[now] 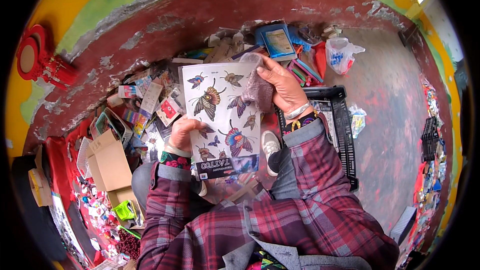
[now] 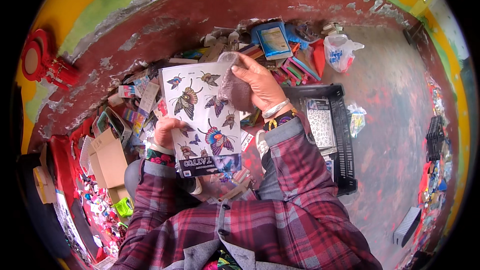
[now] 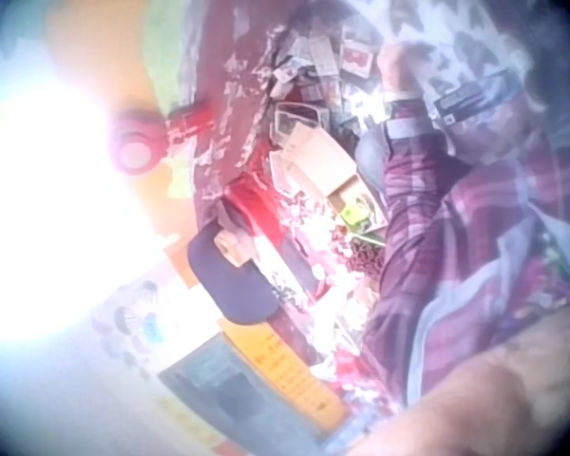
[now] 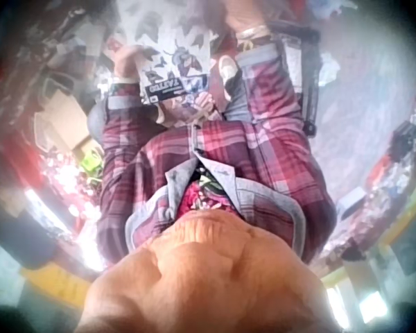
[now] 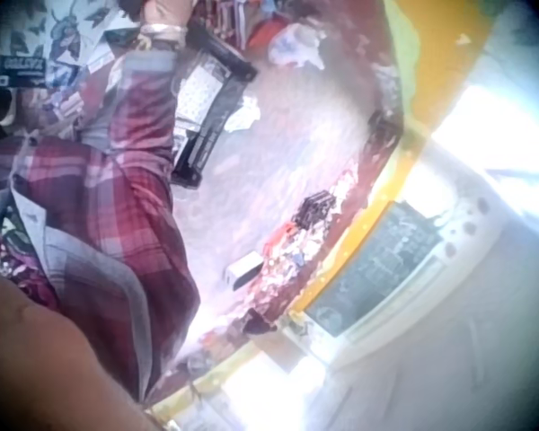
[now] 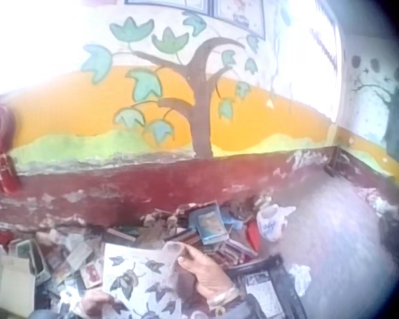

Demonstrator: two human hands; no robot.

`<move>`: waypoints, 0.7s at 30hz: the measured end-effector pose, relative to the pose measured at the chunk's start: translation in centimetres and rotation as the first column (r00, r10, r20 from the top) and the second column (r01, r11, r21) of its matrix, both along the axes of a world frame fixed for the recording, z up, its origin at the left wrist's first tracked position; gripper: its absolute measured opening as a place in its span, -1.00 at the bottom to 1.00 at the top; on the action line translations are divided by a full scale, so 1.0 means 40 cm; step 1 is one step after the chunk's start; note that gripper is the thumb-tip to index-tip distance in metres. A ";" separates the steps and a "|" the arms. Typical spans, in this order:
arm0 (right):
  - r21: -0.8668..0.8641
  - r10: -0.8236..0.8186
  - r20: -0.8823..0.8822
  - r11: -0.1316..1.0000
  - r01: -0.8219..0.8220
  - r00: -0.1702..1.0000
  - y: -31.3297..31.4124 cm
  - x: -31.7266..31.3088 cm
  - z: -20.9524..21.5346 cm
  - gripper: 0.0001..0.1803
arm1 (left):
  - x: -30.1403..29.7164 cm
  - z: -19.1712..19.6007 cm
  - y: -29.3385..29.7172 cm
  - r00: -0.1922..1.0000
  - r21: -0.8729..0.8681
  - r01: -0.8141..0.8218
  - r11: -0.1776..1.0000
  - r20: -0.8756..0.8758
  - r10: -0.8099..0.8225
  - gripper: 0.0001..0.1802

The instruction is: The person sits on the floor and wipes the surface of various sticker sheets with a cloth. They handle the sheets one by one, turning them over to clean both sides, and place them back into a pile.

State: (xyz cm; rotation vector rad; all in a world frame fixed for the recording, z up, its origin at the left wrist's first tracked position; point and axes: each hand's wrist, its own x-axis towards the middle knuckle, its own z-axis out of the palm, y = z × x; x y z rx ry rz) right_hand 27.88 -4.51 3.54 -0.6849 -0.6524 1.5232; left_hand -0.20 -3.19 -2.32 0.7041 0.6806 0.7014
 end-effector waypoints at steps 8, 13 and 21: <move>0.104 -0.256 0.290 0.966 0.235 0.922 0.010 -0.011 -0.058 -0.79 | 0.011 -0.022 0.002 0.997 -0.034 0.077 0.997 0.015 -0.076 -0.78; 0.037 -0.434 0.168 0.900 0.435 0.885 0.029 0.014 -0.054 -0.81 | 0.043 0.053 -0.037 0.962 -0.067 0.119 0.991 0.255 -0.098 -0.45; 0.143 -0.716 0.273 0.691 0.709 0.643 0.062 0.131 -0.148 -0.78 | 0.051 0.033 -0.033 0.985 0.129 0.002 0.992 -0.170 0.020 -0.76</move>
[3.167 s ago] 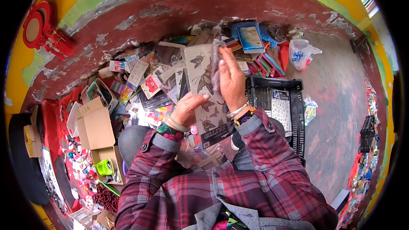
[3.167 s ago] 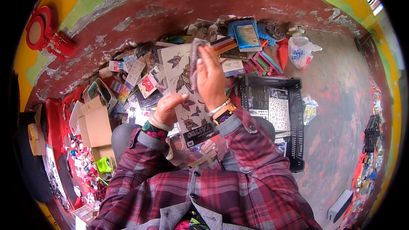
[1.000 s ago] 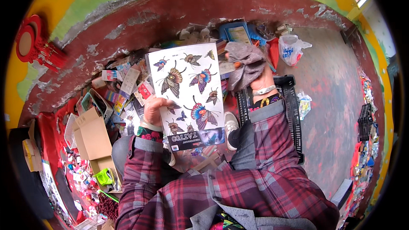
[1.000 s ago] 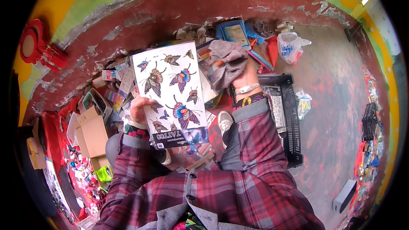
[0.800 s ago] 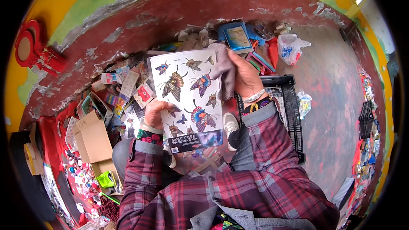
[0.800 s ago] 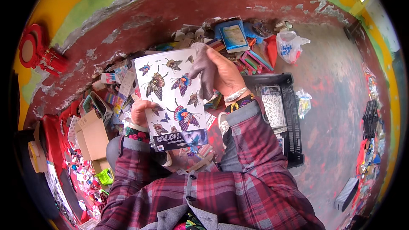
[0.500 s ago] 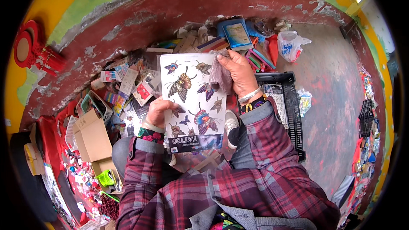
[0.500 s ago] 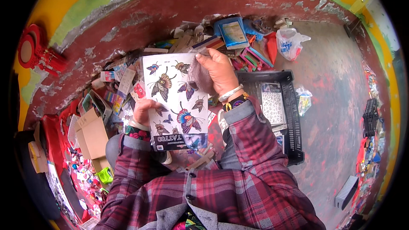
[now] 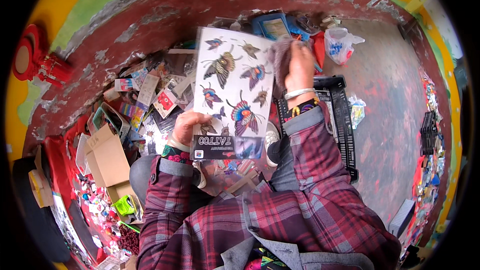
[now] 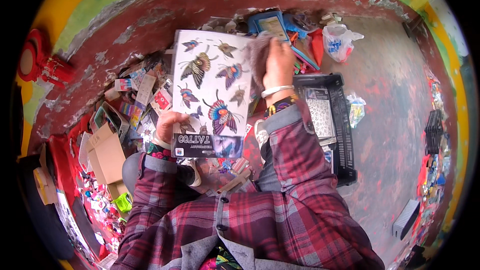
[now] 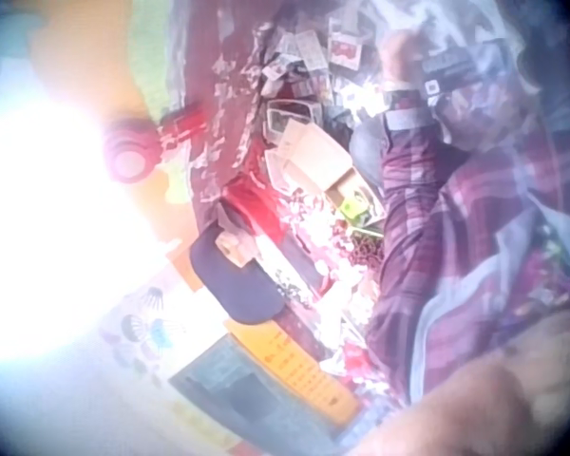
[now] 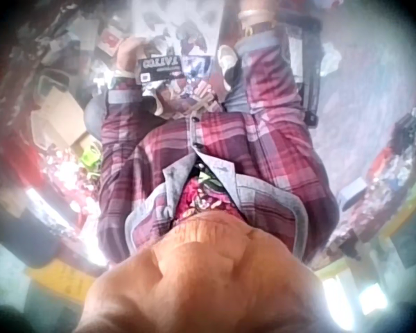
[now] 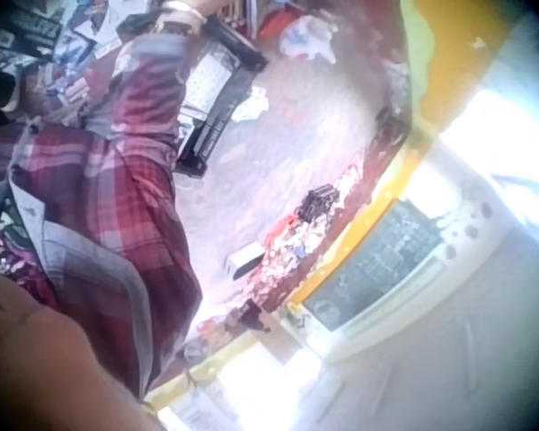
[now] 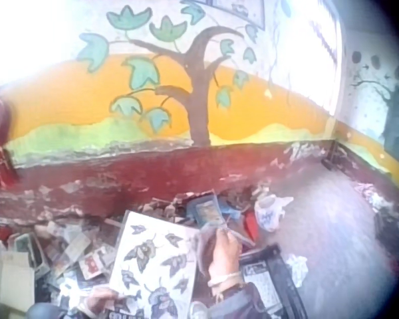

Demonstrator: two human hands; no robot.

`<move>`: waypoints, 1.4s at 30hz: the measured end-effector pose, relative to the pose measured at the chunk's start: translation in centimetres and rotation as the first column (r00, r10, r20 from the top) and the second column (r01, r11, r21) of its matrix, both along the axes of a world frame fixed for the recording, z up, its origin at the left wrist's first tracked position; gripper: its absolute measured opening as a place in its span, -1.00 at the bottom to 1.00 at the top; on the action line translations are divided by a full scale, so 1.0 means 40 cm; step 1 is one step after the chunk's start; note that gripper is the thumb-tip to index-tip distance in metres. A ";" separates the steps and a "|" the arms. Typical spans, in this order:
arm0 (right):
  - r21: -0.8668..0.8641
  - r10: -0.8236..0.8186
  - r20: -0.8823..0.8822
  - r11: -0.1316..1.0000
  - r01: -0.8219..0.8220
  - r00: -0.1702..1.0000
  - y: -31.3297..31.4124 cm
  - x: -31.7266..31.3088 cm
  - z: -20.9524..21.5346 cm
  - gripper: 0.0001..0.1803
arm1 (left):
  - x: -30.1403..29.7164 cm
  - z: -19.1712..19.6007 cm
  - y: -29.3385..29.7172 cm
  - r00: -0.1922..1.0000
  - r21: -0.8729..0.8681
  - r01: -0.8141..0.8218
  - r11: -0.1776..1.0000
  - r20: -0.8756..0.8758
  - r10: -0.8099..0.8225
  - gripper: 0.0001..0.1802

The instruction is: The person sits on the floor and wipes the surface of various sticker sheets with a cloth. They handle the sheets one by one, turning them over to clean both sides, and place them back into a pile.

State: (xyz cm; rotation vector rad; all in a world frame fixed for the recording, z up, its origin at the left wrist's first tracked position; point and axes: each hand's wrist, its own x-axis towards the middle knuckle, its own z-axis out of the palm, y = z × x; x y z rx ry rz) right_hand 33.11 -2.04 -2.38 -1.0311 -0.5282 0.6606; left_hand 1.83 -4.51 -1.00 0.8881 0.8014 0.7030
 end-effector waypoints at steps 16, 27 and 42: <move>-0.157 0.298 0.855 0.929 -0.334 0.425 -0.056 -0.353 0.042 -0.68 | 0.068 -0.033 -0.002 0.786 -0.324 -0.142 0.935 0.537 0.306 -0.59; -0.147 0.159 0.987 0.944 -0.296 0.017 -0.131 -0.412 0.059 -0.49 | 0.009 0.000 0.046 0.643 -0.332 -0.264 0.905 0.639 0.422 -0.49; -0.003 0.203 0.111 0.979 -0.204 0.973 -0.044 -0.173 0.100 -0.64 | -0.045 0.082 0.063 0.644 -0.160 -0.354 0.921 0.673 0.364 -0.53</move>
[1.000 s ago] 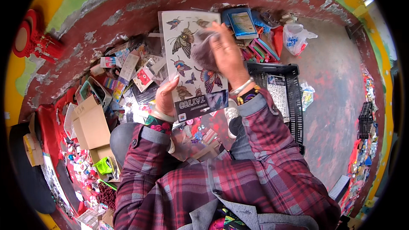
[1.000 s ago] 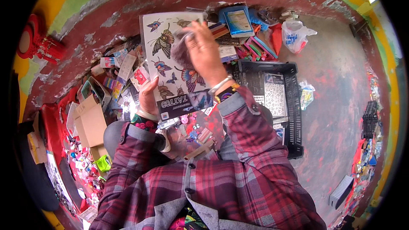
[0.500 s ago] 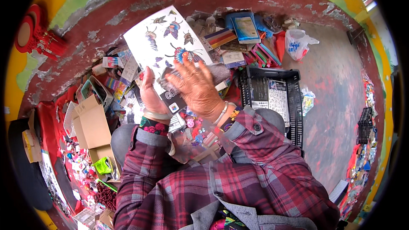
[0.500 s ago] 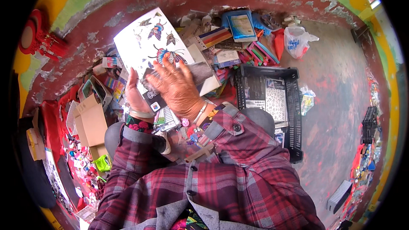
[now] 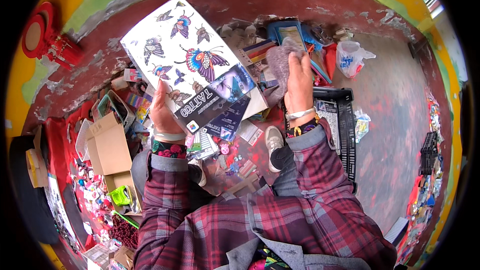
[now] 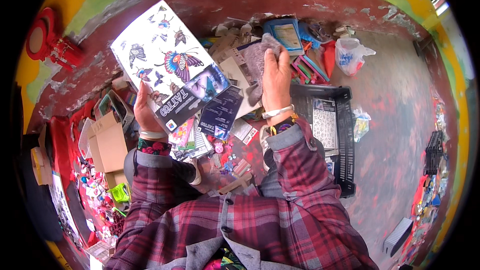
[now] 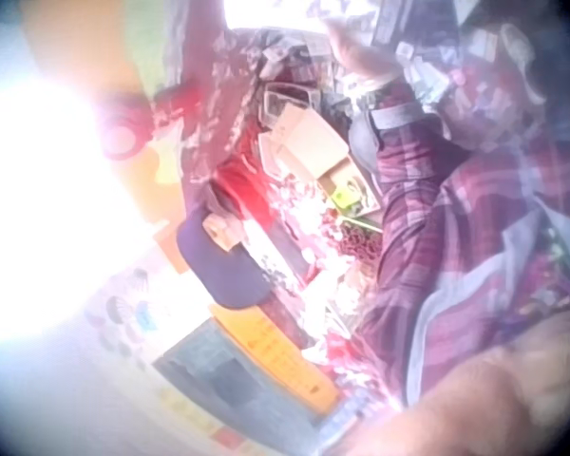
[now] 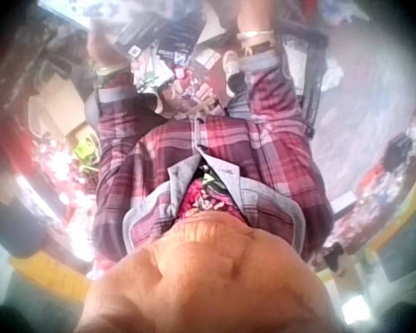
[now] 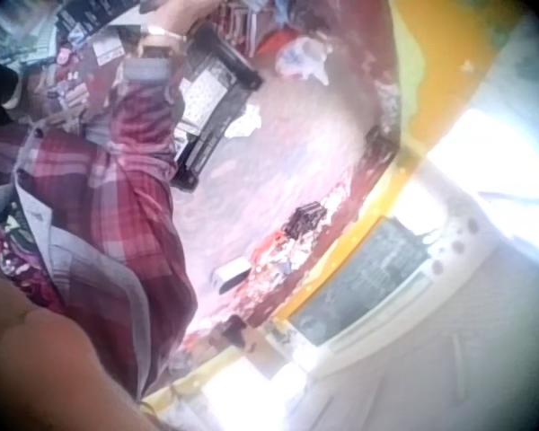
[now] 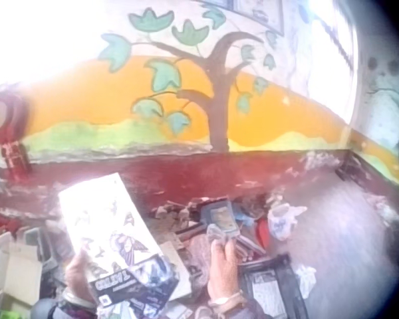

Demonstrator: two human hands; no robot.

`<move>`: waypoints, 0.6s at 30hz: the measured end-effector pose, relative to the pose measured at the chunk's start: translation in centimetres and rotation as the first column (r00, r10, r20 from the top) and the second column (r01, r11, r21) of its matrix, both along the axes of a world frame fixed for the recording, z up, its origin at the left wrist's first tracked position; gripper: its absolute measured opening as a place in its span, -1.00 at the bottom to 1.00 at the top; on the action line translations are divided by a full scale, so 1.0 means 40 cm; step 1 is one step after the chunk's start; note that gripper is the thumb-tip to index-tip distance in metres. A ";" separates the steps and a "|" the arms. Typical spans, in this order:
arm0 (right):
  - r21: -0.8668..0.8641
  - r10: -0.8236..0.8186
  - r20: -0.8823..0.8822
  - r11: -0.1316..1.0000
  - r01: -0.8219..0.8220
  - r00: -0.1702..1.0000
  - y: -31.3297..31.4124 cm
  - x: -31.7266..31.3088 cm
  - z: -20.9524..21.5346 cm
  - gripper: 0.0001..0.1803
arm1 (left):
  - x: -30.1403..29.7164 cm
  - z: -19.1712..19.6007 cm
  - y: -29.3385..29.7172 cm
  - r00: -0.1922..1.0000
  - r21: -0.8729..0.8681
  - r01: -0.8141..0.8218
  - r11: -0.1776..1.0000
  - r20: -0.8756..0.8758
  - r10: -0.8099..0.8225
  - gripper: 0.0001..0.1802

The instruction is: The person sits on the floor and wipes the surface of various sticker sheets with a cloth. They handle the sheets one by one, turning them over to clean both sides, and place them back into a pile.

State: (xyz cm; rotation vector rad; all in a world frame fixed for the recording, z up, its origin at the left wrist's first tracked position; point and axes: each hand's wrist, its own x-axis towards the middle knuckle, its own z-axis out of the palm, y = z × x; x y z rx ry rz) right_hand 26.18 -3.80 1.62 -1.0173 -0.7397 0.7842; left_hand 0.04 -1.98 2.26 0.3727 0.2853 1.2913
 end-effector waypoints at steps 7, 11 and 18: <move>0.155 -0.104 0.786 0.987 -0.031 0.610 -0.049 -0.136 0.017 -0.59 | 0.019 -0.036 0.009 0.999 -0.006 -0.040 0.999 0.002 0.040 -0.52; 0.161 -0.062 0.879 0.972 -0.172 0.472 -0.075 -0.229 -0.006 -0.52 | 0.051 -0.030 -0.009 0.997 -0.064 -0.035 0.997 0.066 0.040 -0.56; 0.142 0.110 0.911 0.820 -0.554 0.397 -0.137 -0.294 0.011 -0.48 | 0.033 -0.042 -0.015 0.994 -0.158 0.087 0.984 0.085 -0.074 -0.58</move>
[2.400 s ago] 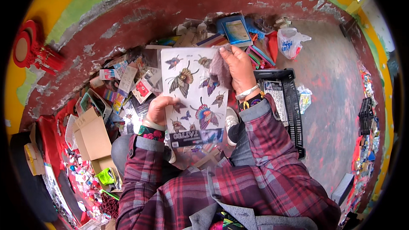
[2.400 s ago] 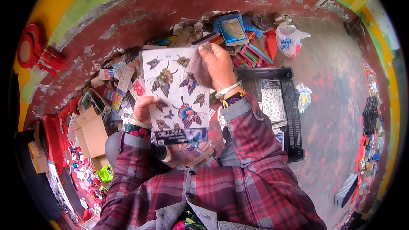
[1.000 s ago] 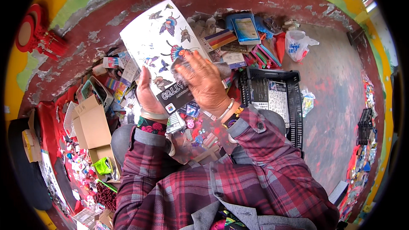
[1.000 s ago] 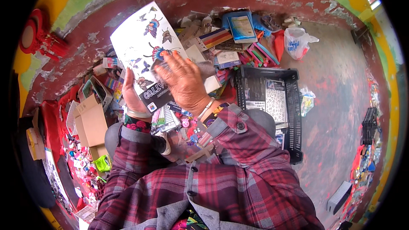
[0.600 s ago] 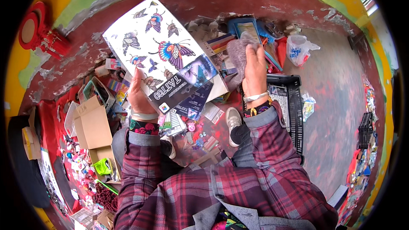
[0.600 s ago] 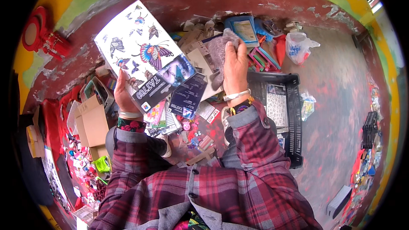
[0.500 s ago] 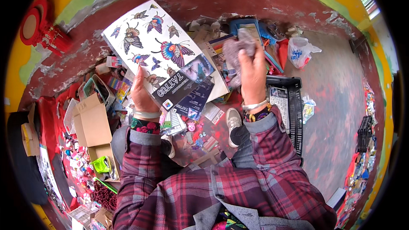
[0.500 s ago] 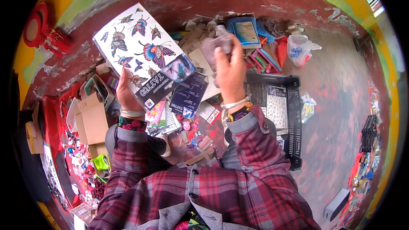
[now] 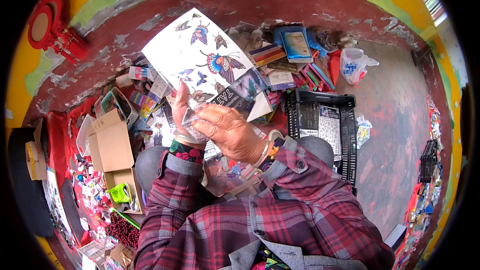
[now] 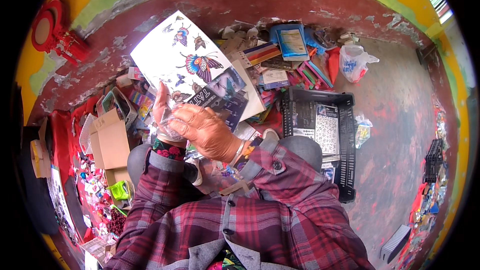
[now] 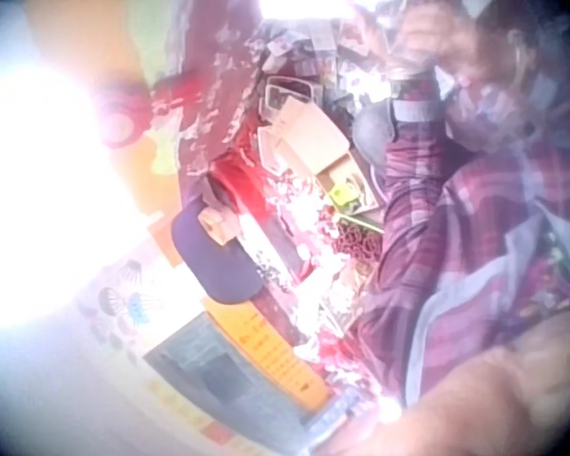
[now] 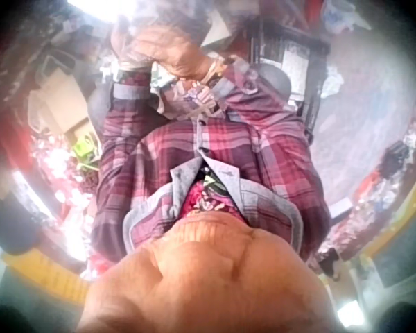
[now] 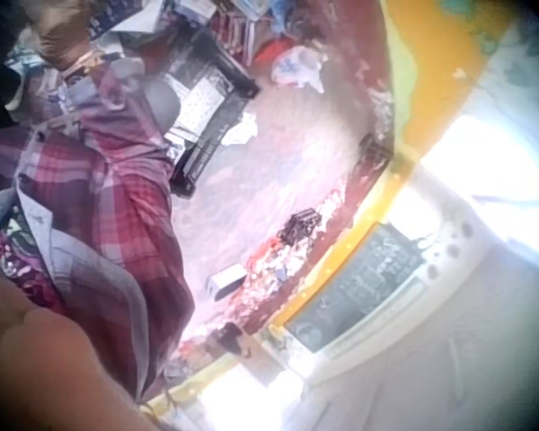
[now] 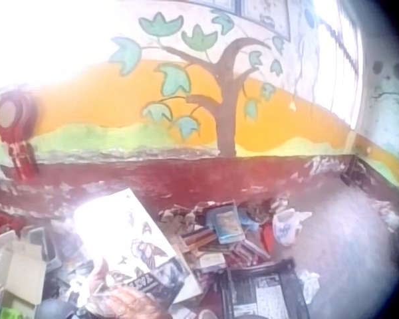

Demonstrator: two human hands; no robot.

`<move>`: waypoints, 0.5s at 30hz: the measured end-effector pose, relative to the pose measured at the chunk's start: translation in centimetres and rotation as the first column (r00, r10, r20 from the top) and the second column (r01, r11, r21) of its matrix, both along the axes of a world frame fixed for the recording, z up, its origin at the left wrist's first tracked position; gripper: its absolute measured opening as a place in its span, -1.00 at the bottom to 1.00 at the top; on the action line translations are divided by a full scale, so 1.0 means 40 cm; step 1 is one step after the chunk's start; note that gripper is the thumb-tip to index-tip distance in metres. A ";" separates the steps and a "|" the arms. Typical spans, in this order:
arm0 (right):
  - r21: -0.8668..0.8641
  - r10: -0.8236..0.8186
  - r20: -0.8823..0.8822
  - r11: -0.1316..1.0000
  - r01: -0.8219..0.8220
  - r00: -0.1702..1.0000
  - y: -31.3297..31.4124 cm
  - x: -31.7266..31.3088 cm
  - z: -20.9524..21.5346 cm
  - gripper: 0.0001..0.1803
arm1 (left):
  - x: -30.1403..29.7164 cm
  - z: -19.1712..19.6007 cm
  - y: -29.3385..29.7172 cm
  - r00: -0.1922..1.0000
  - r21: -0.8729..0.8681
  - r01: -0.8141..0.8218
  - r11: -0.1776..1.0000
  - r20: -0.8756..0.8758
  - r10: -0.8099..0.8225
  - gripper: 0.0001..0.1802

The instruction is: The person sits on the floor and wipes the surface of various sticker sheets with a cloth. They handle the sheets one by one, turning them over to clean both sides, and place them back into a pile.

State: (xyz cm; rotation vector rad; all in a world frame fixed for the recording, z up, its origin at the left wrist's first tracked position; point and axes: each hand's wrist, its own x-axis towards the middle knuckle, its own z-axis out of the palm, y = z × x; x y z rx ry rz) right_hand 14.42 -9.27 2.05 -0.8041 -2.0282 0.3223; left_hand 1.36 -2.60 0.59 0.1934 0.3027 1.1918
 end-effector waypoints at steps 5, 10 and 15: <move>0.182 -0.254 0.021 0.952 0.246 0.967 0.067 0.085 -0.004 -0.55 | -0.013 0.039 -0.005 0.997 0.014 -0.030 0.999 0.070 0.029 -0.51; -0.256 -0.614 -0.153 0.782 0.569 0.775 0.120 0.212 -0.033 -0.58 | -0.035 0.057 -0.007 0.990 0.123 0.007 0.992 0.141 -0.025 -0.48; -0.625 -0.443 -0.745 0.725 -0.290 0.499 0.127 0.269 -0.016 -0.64 | -0.066 0.040 0.013 0.986 0.202 -0.034 0.979 0.169 -0.001 -0.46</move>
